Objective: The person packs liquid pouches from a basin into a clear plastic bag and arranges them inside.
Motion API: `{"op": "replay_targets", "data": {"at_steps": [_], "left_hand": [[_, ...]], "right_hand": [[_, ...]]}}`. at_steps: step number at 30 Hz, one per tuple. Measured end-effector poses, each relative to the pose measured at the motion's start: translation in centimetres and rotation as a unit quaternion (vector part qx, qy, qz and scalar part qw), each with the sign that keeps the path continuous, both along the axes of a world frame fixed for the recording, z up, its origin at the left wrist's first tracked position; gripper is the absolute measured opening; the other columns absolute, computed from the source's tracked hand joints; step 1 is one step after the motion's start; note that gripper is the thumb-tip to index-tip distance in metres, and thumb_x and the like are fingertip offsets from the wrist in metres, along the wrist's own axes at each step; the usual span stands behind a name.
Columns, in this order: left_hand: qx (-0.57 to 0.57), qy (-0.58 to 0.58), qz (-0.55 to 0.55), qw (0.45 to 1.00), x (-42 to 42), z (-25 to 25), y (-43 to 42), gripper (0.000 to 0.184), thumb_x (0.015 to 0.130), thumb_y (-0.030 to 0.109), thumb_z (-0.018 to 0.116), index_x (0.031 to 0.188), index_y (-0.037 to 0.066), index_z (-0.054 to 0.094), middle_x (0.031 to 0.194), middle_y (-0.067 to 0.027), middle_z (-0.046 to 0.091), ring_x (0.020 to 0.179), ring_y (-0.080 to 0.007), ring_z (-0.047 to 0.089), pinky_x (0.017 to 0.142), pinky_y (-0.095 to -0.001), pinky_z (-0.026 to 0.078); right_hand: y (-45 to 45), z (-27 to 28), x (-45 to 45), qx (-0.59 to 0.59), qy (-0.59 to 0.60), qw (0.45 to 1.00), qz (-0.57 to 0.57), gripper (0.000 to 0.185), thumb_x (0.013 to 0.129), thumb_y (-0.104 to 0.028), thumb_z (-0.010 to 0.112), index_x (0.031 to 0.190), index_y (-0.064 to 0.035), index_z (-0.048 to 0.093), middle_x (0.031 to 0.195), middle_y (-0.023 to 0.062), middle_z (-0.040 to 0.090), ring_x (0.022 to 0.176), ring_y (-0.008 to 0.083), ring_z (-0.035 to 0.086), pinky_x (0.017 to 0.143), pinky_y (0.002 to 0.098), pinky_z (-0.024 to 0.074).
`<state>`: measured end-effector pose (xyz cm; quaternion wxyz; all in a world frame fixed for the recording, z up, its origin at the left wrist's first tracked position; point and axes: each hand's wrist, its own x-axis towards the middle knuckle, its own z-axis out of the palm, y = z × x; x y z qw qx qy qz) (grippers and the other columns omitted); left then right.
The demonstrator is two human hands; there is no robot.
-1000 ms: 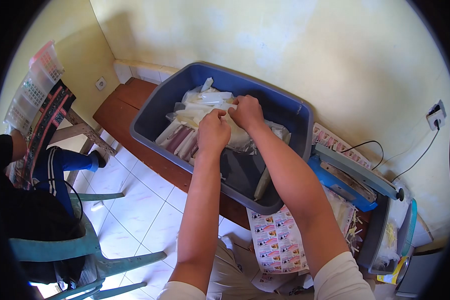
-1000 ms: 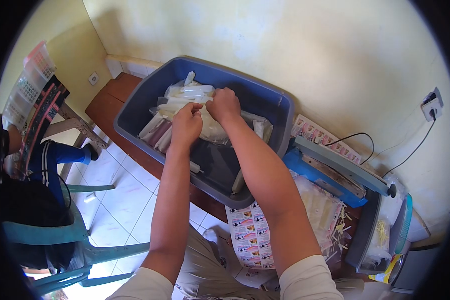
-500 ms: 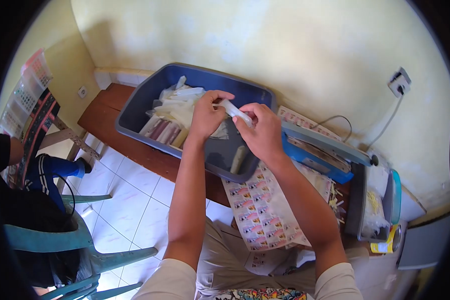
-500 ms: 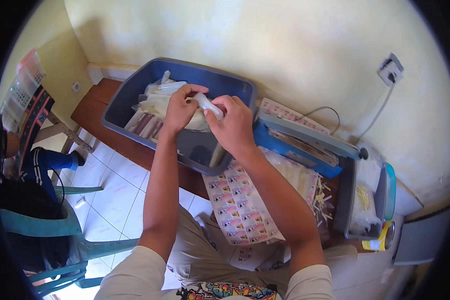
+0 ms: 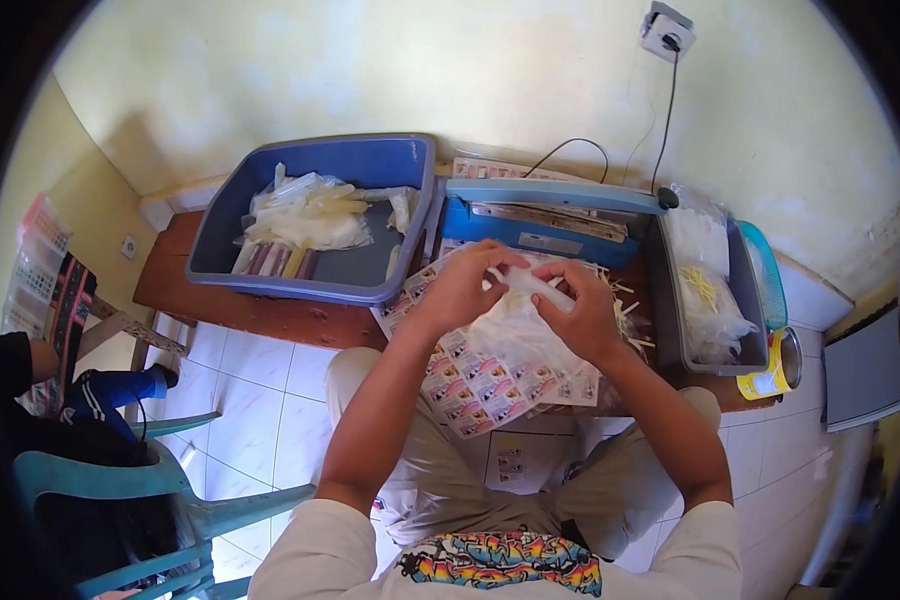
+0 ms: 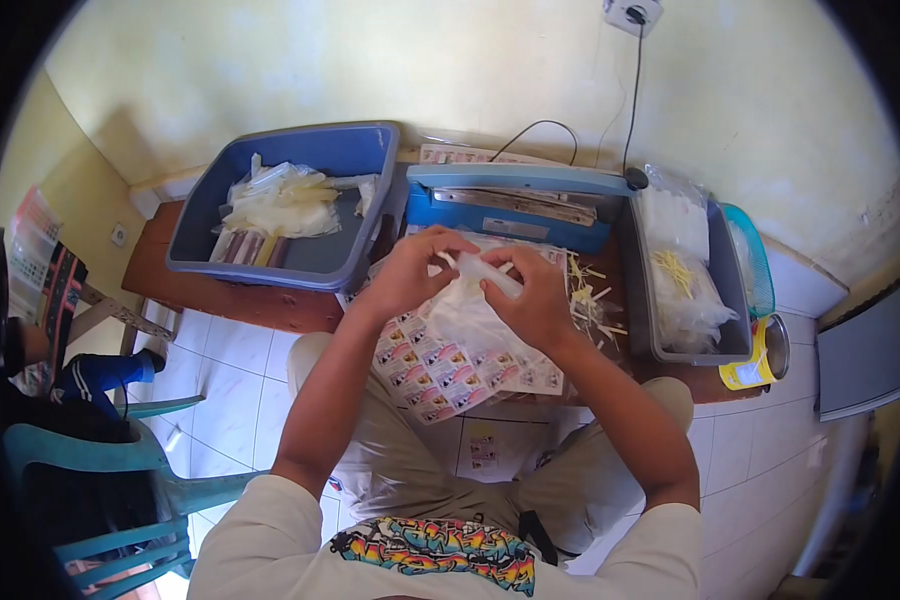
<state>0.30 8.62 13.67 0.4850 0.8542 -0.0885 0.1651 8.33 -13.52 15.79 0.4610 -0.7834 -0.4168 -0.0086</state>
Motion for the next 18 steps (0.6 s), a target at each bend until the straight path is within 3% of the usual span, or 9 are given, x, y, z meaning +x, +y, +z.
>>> {"op": "replay_targets", "data": {"at_steps": [4,10,16,18], "left_hand": [[-0.033,0.089,0.006,0.995,-0.5,-1.7,-2.0,0.055,0.082,-0.008,0.078,0.134,0.008,0.070,0.123,-0.0105,0.070,0.110,-0.0241,0.071,0.092,-0.0362,0.060],[0.163,0.073,0.126,0.976,-1.0,-4.3,-4.7,0.060,0.078,0.012,0.091,0.134,0.007,0.069,0.122,-0.0131,0.071,0.110,-0.0289,0.070,0.092,-0.0395,0.059],[0.199,0.109,0.207,0.952,-0.8,-5.2,-5.3,0.036,0.080,0.015,0.090,0.111,0.003,0.075,0.103,-0.0140,0.075,0.096,-0.0300,0.074,0.084,-0.0407,0.059],[0.172,0.095,0.211,0.958,-0.6,-5.0,-5.4,0.026,0.082,0.012,0.086,0.104,0.002,0.075,0.087,-0.0131,0.075,0.081,-0.0292,0.075,0.077,-0.0403,0.060]], "right_hand": [[-3.1,-2.9,-0.5,0.010,0.066,0.996,-0.058,0.033,0.082,-0.008,0.081,0.114,-0.0027,0.073,0.106,0.0118,0.074,0.075,0.0212,0.069,0.073,0.0348,0.0574],[-5.0,-2.9,-1.3,0.014,0.077,0.996,-0.029,0.032,0.081,-0.007,0.079,0.112,-0.0034,0.071,0.106,0.0120,0.073,0.078,0.0234,0.070,0.074,0.0369,0.0569],[-5.1,-5.0,-0.9,-0.022,0.000,0.999,0.028,0.029,0.081,-0.007,0.077,0.109,-0.0043,0.069,0.103,0.0148,0.069,0.094,0.0343,0.071,0.083,0.0434,0.0572],[-4.3,-6.2,-0.7,-0.014,-0.009,1.000,0.021,0.029,0.082,-0.006,0.077,0.108,-0.0038,0.067,0.102,0.0155,0.069,0.094,0.0354,0.071,0.084,0.0442,0.0570]]}}
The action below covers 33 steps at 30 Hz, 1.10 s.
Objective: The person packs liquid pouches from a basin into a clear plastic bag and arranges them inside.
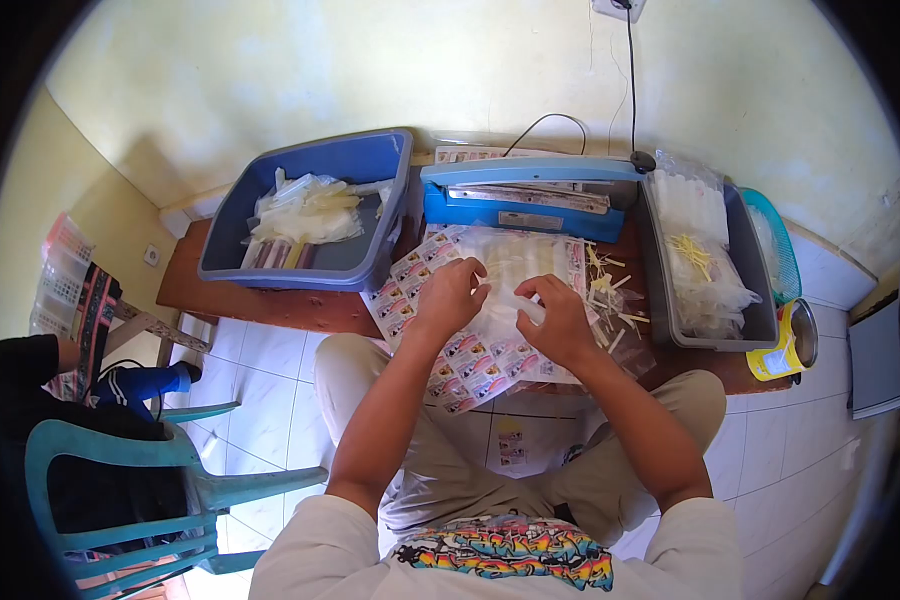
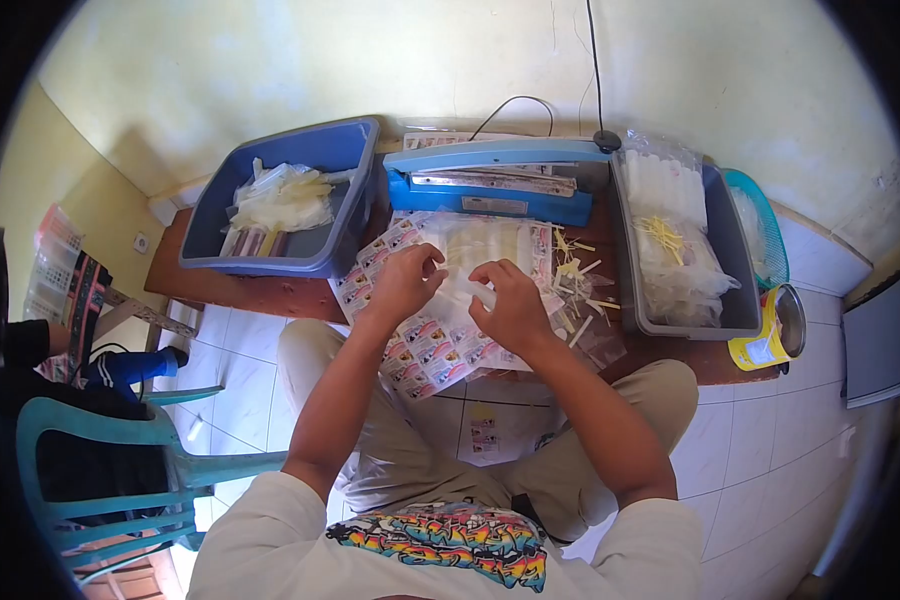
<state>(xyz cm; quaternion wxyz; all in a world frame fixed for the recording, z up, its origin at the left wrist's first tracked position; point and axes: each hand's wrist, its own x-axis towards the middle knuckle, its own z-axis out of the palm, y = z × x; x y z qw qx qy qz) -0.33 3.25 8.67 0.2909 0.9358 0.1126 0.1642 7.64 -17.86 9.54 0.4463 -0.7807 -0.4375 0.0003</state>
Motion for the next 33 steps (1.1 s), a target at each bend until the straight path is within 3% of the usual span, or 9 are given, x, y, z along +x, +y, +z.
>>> {"op": "replay_targets", "data": {"at_steps": [2,4,8,11,16,20,22,28,33], "left_hand": [[-0.013,-0.010,-0.009,1.000,0.2,-0.6,0.3,0.026,0.084,0.011,0.084,0.106,0.001,0.075,0.084,-0.0132,0.075,0.078,-0.0283,0.075,0.076,-0.0394,0.060],[-0.026,-0.018,-0.016,0.999,0.2,-0.9,0.4,0.025,0.085,0.010,0.082,0.107,0.001,0.075,0.081,-0.0134,0.075,0.074,-0.0275,0.075,0.074,-0.0385,0.060],[-0.085,-0.018,-0.005,0.996,0.7,-1.2,0.4,0.023,0.088,0.009,0.080,0.108,0.000,0.076,0.084,-0.0142,0.078,0.076,-0.0249,0.076,0.075,-0.0365,0.061],[-0.125,-0.030,0.023,0.991,0.8,-1.2,0.8,0.021,0.090,0.010,0.080,0.108,0.000,0.078,0.087,-0.0138,0.079,0.078,-0.0232,0.077,0.077,-0.0352,0.061],[-0.171,-0.037,0.026,0.984,0.6,-0.8,2.1,0.021,0.092,0.012,0.080,0.109,0.001,0.079,0.088,-0.0118,0.080,0.080,-0.0196,0.077,0.078,-0.0334,0.061],[-0.179,0.011,-0.012,0.984,0.0,-1.4,2.2,0.033,0.089,0.014,0.081,0.119,0.001,0.076,0.085,-0.0108,0.077,0.080,-0.0222,0.076,0.077,-0.0362,0.059],[-0.191,0.016,-0.014,0.981,-0.1,-2.3,2.3,0.037,0.088,0.014,0.082,0.122,0.001,0.075,0.085,-0.0103,0.077,0.080,-0.0222,0.075,0.078,-0.0364,0.059],[-0.177,0.065,-0.008,0.982,-0.1,-2.6,2.9,0.050,0.083,0.015,0.081,0.130,0.000,0.073,0.085,-0.0099,0.077,0.080,-0.0232,0.075,0.078,-0.0377,0.059],[-0.173,0.081,-0.020,0.981,0.2,-2.6,2.8,0.052,0.082,0.016,0.081,0.131,0.000,0.073,0.084,-0.0101,0.077,0.078,-0.0230,0.075,0.077,-0.0377,0.059]], "right_hand": [[1.1,-1.2,0.1,0.007,-0.008,1.000,-0.008,0.029,0.082,-0.006,0.077,0.108,-0.0033,0.066,0.102,0.0163,0.069,0.094,0.0366,0.070,0.085,0.0451,0.0568],[2.5,-1.9,0.3,0.038,0.070,0.995,-0.052,0.030,0.082,-0.004,0.078,0.107,-0.0020,0.062,0.102,0.0177,0.068,0.095,0.0380,0.070,0.086,0.0458,0.0566],[4.4,-3.8,0.9,0.054,0.039,0.996,-0.058,0.032,0.082,-0.002,0.079,0.107,-0.0010,0.060,0.104,0.0186,0.068,0.095,0.0395,0.069,0.085,0.0463,0.0565],[5.1,-4.4,0.6,0.053,0.021,0.997,-0.058,0.032,0.083,-0.004,0.081,0.108,-0.0008,0.061,0.106,0.0192,0.068,0.095,0.0381,0.070,0.084,0.0461,0.0570],[5.5,-4.3,0.3,0.024,0.093,0.993,-0.071,0.032,0.085,-0.009,0.086,0.107,-0.0008,0.064,0.103,0.0175,0.071,0.094,0.0333,0.072,0.081,0.0426,0.0587],[5.7,-3.9,0.2,0.013,0.127,0.988,-0.084,0.031,0.086,-0.009,0.085,0.109,-0.0008,0.066,0.107,0.0166,0.075,0.099,0.0315,0.075,0.081,0.0402,0.0602],[5.6,-3.9,0.1,0.033,0.160,0.986,-0.030,0.036,0.088,-0.007,0.083,0.119,-0.0016,0.066,0.115,0.0159,0.076,0.103,0.0307,0.077,0.081,0.0397,0.0616],[5.5,-5.3,0.0,0.067,0.114,0.990,0.044,0.048,0.088,-0.005,0.081,0.131,-0.0030,0.060,0.119,0.0164,0.075,0.106,0.0318,0.077,0.081,0.0422,0.0622],[5.2,-4.0,0.8,-0.045,0.076,0.996,-0.009,0.042,0.084,-0.009,0.085,0.122,-0.0055,0.066,0.115,0.0148,0.075,0.100,0.0320,0.076,0.080,0.0432,0.0603]]}}
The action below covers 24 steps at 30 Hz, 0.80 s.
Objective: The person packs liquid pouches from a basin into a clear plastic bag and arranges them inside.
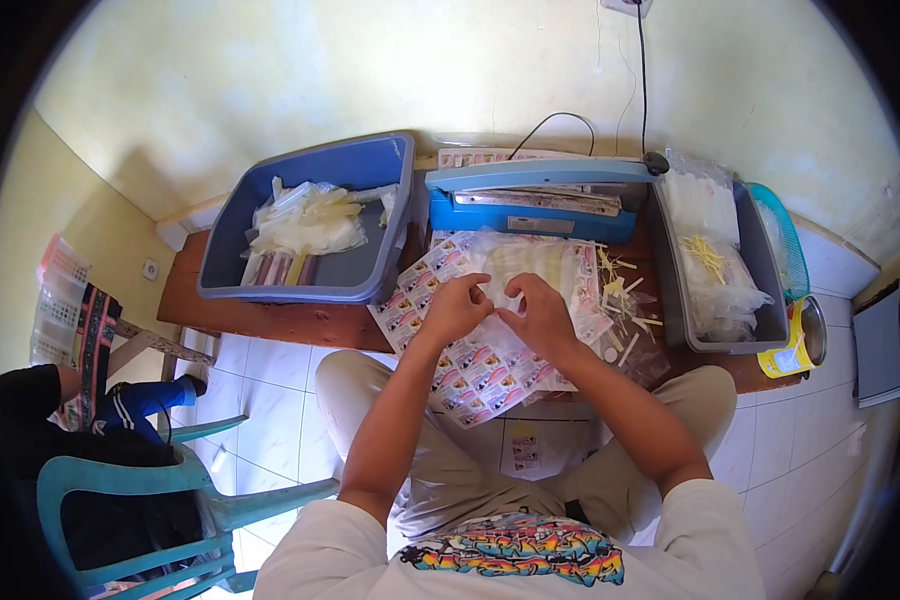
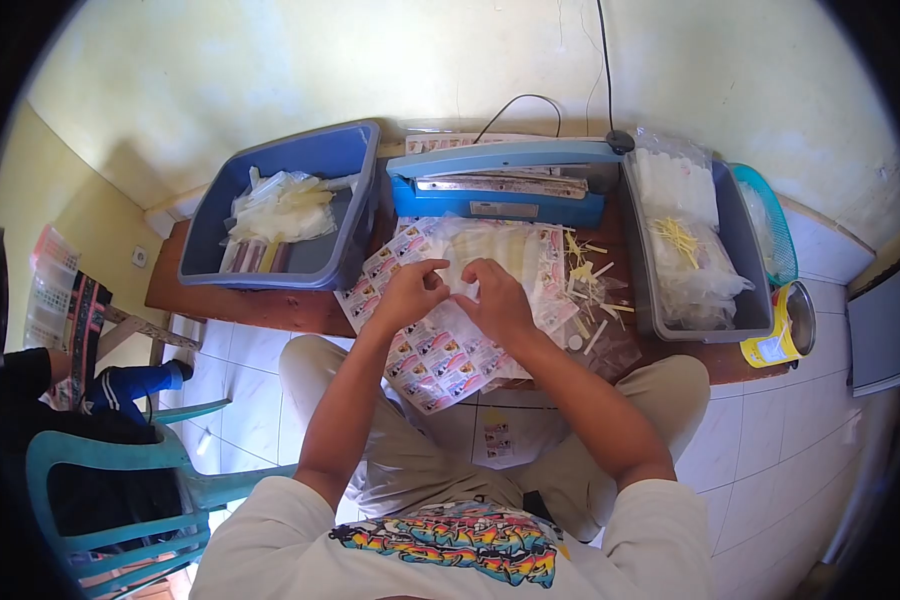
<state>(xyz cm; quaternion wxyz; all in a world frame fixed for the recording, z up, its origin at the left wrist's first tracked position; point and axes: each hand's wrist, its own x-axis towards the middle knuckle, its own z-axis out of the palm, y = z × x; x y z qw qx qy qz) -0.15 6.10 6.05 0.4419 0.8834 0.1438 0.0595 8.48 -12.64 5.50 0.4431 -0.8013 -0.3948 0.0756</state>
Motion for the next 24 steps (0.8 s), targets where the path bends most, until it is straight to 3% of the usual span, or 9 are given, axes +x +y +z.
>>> {"op": "replay_targets", "data": {"at_steps": [3,5,7,13,16,18,19,21,24], "left_hand": [[-0.007,0.013,-0.026,1.000,0.2,0.5,-0.1,0.055,0.086,0.012,0.080,0.138,-0.003,0.069,0.080,-0.0043,0.073,0.072,-0.0133,0.067,0.072,-0.0318,0.054],[-0.008,-0.002,-0.036,0.999,0.5,0.6,0.1,0.055,0.086,0.013,0.079,0.138,-0.003,0.069,0.081,-0.0046,0.073,0.073,-0.0135,0.068,0.072,-0.0320,0.054],[-0.015,-0.005,-0.047,0.999,0.2,0.7,-0.4,0.054,0.086,0.013,0.079,0.137,-0.003,0.070,0.081,-0.0048,0.073,0.073,-0.0137,0.068,0.072,-0.0321,0.055],[0.028,0.000,-0.043,0.999,-0.2,1.3,-1.1,0.055,0.083,0.014,0.079,0.136,-0.001,0.071,0.080,-0.0065,0.074,0.072,-0.0174,0.070,0.073,-0.0348,0.056],[0.033,0.030,-0.049,0.998,-0.4,1.4,-1.1,0.055,0.082,0.016,0.083,0.133,0.001,0.072,0.087,-0.0080,0.075,0.081,-0.0213,0.072,0.078,-0.0366,0.057],[0.136,0.015,-0.050,0.989,-0.5,1.2,-1.3,0.057,0.080,0.019,0.087,0.133,0.005,0.072,0.107,-0.0109,0.073,0.096,-0.0265,0.073,0.086,-0.0402,0.058],[0.136,0.016,-0.051,0.989,-0.7,0.9,-1.3,0.057,0.080,0.019,0.087,0.133,0.005,0.072,0.107,-0.0109,0.073,0.096,-0.0265,0.073,0.086,-0.0402,0.058],[0.199,-0.065,-0.051,0.976,-1.1,0.3,-1.4,0.059,0.079,0.019,0.088,0.135,0.008,0.070,0.130,-0.0145,0.064,0.118,-0.0334,0.067,0.099,-0.0453,0.056],[0.216,-0.087,-0.038,0.972,-0.9,-0.4,-1.8,0.051,0.080,0.015,0.087,0.127,0.010,0.071,0.129,-0.0130,0.064,0.108,-0.0324,0.071,0.095,-0.0460,0.058]], "right_hand": [[-0.2,0.2,0.1,-0.050,-0.008,0.999,-0.012,0.031,0.084,-0.012,0.085,0.113,-0.0084,0.071,0.111,0.0121,0.075,0.094,0.0314,0.075,0.080,0.0431,0.0596],[0.2,-0.2,0.8,-0.055,0.004,0.998,-0.002,0.026,0.085,-0.014,0.084,0.108,-0.0099,0.074,0.107,0.0104,0.075,0.091,0.0309,0.074,0.080,0.0430,0.0597],[0.0,-1.5,0.5,0.002,-0.178,0.984,0.005,0.019,0.089,-0.013,0.079,0.107,-0.0107,0.077,0.104,0.0102,0.073,0.091,0.0310,0.074,0.080,0.0438,0.0607],[-0.4,-0.5,-0.7,-0.109,-0.128,0.986,0.001,0.026,0.090,-0.012,0.073,0.116,-0.0114,0.078,0.108,0.0100,0.071,0.091,0.0343,0.074,0.083,0.0457,0.0616],[-0.8,-0.4,-0.3,-0.085,-0.111,0.990,0.016,0.027,0.091,-0.013,0.073,0.118,-0.0127,0.078,0.107,0.0104,0.070,0.089,0.0349,0.074,0.083,0.0459,0.0612],[-1.3,0.1,0.1,-0.072,-0.097,0.993,0.015,0.025,0.091,-0.013,0.073,0.115,-0.0122,0.078,0.108,0.0108,0.070,0.088,0.0349,0.074,0.081,0.0463,0.0609],[-1.5,0.5,0.3,-0.059,-0.083,0.995,0.014,0.023,0.091,-0.012,0.073,0.113,-0.0118,0.078,0.109,0.0112,0.069,0.087,0.0350,0.074,0.080,0.0466,0.0606],[-1.9,1.0,0.9,-0.069,-0.071,0.995,0.000,0.023,0.090,-0.011,0.074,0.113,-0.0120,0.077,0.109,0.0117,0.068,0.089,0.0355,0.073,0.082,0.0470,0.0597],[-3.0,1.2,1.6,-0.064,-0.111,0.991,-0.050,0.027,0.085,-0.009,0.079,0.112,-0.0117,0.074,0.108,0.0128,0.067,0.095,0.0362,0.071,0.085,0.0467,0.0581]]}}
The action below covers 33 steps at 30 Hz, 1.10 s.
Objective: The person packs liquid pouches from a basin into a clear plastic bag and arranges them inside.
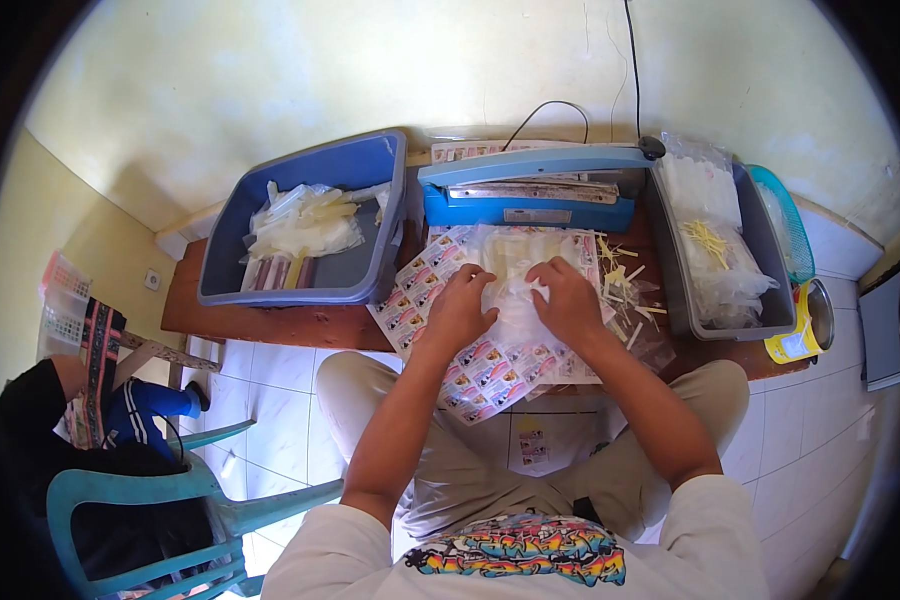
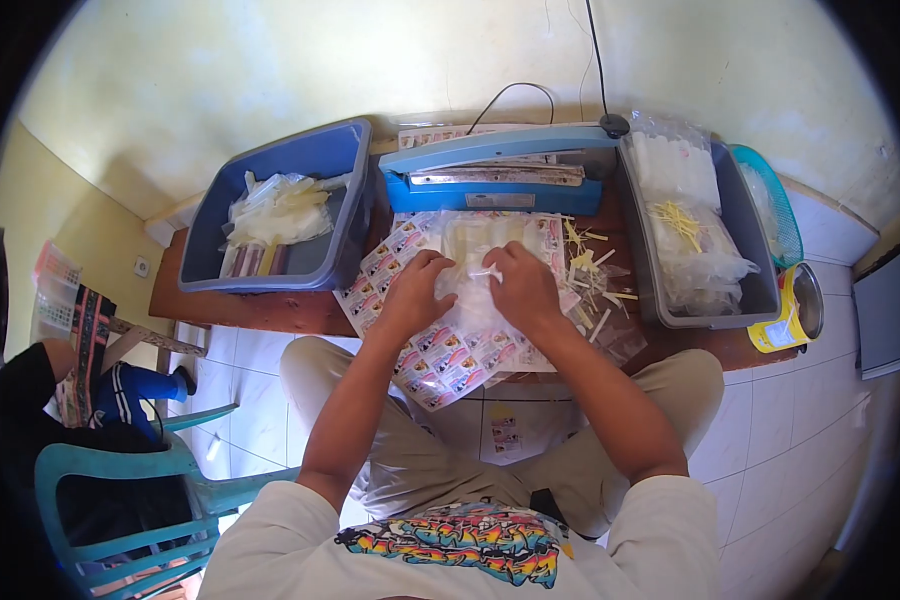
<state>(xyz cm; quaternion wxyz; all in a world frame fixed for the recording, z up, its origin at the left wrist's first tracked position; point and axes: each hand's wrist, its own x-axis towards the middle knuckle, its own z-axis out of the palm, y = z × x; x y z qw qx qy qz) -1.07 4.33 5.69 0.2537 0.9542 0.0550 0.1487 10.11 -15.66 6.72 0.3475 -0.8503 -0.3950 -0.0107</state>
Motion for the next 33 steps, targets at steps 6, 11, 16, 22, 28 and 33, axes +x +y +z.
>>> {"op": "replay_targets", "data": {"at_steps": [6,11,16,22,28,33], "left_hand": [[-0.017,0.066,0.056,0.996,1.5,-0.6,-0.3,0.042,0.081,0.007,0.082,0.121,0.009,0.071,0.120,-0.0123,0.069,0.102,-0.0318,0.073,0.093,-0.0447,0.059],[-0.013,0.043,0.066,0.997,2.3,-1.0,-0.6,0.039,0.081,0.001,0.079,0.118,0.008,0.073,0.113,-0.0143,0.070,0.101,-0.0365,0.073,0.091,-0.0475,0.059],[-0.018,0.029,0.050,0.998,2.7,-1.3,-0.5,0.040,0.080,0.000,0.076,0.119,0.009,0.074,0.116,-0.0163,0.069,0.106,-0.0399,0.071,0.091,-0.0503,0.059],[0.024,0.010,0.035,0.999,1.3,0.1,-1.3,0.038,0.085,0.010,0.079,0.123,0.009,0.077,0.124,-0.0145,0.071,0.103,-0.0371,0.074,0.093,-0.0467,0.060],[0.015,0.016,0.048,0.999,0.9,0.2,-2.1,0.039,0.087,0.007,0.074,0.125,0.011,0.077,0.133,-0.0128,0.069,0.108,-0.0358,0.073,0.094,-0.0475,0.059],[0.032,0.070,0.021,0.997,0.5,0.0,-2.0,0.052,0.084,0.004,0.073,0.136,0.012,0.071,0.143,-0.0142,0.062,0.124,-0.0356,0.067,0.103,-0.0478,0.056]], "right_hand": [[-2.8,-0.5,1.5,-0.050,-0.049,0.994,-0.082,0.043,0.080,-0.014,0.088,0.120,-0.0134,0.071,0.127,0.0123,0.061,0.117,0.0349,0.065,0.097,0.0481,0.0552],[-3.6,-1.7,2.3,-0.012,0.038,0.998,-0.050,0.043,0.078,-0.002,0.085,0.118,-0.0077,0.070,0.117,0.0174,0.066,0.109,0.0409,0.068,0.094,0.0476,0.0562],[-4.3,-1.8,3.1,0.007,0.041,0.999,-0.029,0.039,0.082,0.002,0.077,0.119,-0.0060,0.070,0.117,0.0191,0.067,0.108,0.0427,0.069,0.094,0.0485,0.0574],[-5.6,-1.8,2.6,0.055,-0.007,0.998,0.000,0.041,0.082,0.006,0.067,0.122,-0.0052,0.068,0.118,0.0206,0.068,0.108,0.0439,0.068,0.094,0.0497,0.0575],[-7.3,-0.5,2.2,0.044,-0.008,0.999,-0.029,0.030,0.083,0.002,0.069,0.111,-0.0060,0.070,0.109,0.0165,0.070,0.099,0.0408,0.071,0.087,0.0475,0.0588],[-8.3,-0.4,2.0,0.019,-0.017,0.999,-0.041,0.020,0.084,-0.002,0.070,0.104,-0.0067,0.070,0.104,0.0133,0.071,0.096,0.0378,0.072,0.084,0.0466,0.0600]]}}
